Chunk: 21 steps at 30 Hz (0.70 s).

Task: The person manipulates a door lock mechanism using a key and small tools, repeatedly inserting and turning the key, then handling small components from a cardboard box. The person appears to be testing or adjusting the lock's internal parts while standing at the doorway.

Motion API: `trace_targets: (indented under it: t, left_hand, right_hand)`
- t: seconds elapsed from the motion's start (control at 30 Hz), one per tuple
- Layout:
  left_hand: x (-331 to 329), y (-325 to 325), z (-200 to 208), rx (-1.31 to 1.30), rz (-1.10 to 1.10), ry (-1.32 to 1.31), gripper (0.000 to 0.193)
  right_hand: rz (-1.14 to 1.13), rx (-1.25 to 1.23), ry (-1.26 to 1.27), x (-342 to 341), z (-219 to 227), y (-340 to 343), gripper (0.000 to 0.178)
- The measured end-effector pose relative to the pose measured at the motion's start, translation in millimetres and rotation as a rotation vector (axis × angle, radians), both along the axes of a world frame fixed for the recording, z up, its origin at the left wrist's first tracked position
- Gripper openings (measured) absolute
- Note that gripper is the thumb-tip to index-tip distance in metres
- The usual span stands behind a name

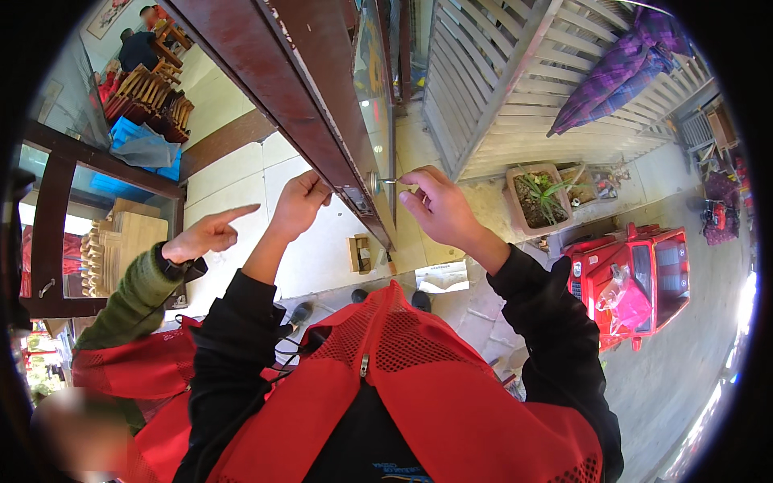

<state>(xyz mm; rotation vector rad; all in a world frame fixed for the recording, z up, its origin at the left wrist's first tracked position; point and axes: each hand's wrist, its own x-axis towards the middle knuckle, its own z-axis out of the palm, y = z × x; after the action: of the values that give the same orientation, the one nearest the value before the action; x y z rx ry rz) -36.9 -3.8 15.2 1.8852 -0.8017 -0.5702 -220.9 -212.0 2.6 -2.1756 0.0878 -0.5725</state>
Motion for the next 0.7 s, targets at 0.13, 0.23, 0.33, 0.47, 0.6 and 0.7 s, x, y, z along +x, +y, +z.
trace_targets:
  t: [0.13, 0.23, 0.33, 0.47, 0.6, 0.7]
  left_hand:
    - [5.9, -1.7, 5.7, 0.085, 0.011, 0.145, 0.021]
    - [17.3, -3.5, 12.7, 0.035, 0.02, 0.631, 0.018]
    - [23.5, -8.6, 16.7, -0.042, 0.102, 1.04, 0.013]
    - [8.6, -9.5, 17.2, -0.023, 0.155, 0.734, 0.016]
    - [-9.4, 7.3, 16.0, 0.037, 0.035, 0.096, 0.034]
    - [-11.9, 7.0, 8.3, -0.003, 0.041, -0.095, 0.04]
  right_hand:
    - [-0.004, 0.01, 0.006, -1.3, 0.0, 1.5, 0.023]
    - [-0.01, -0.002, 0.03, -1.8, 0.6, 0.8, 0.023]
    - [0.001, 0.01, 0.03, -2.8, 0.8, -0.6, 0.023]
    - [0.002, 0.017, 0.034, -6.6, -0.2, -2.5, 0.022]
    - [0.013, 0.03, 0.035, -9.9, -3.0, -4.7, 0.022]
    - [0.02, 0.028, 0.045, -10.5, -4.7, -6.1, 0.023]
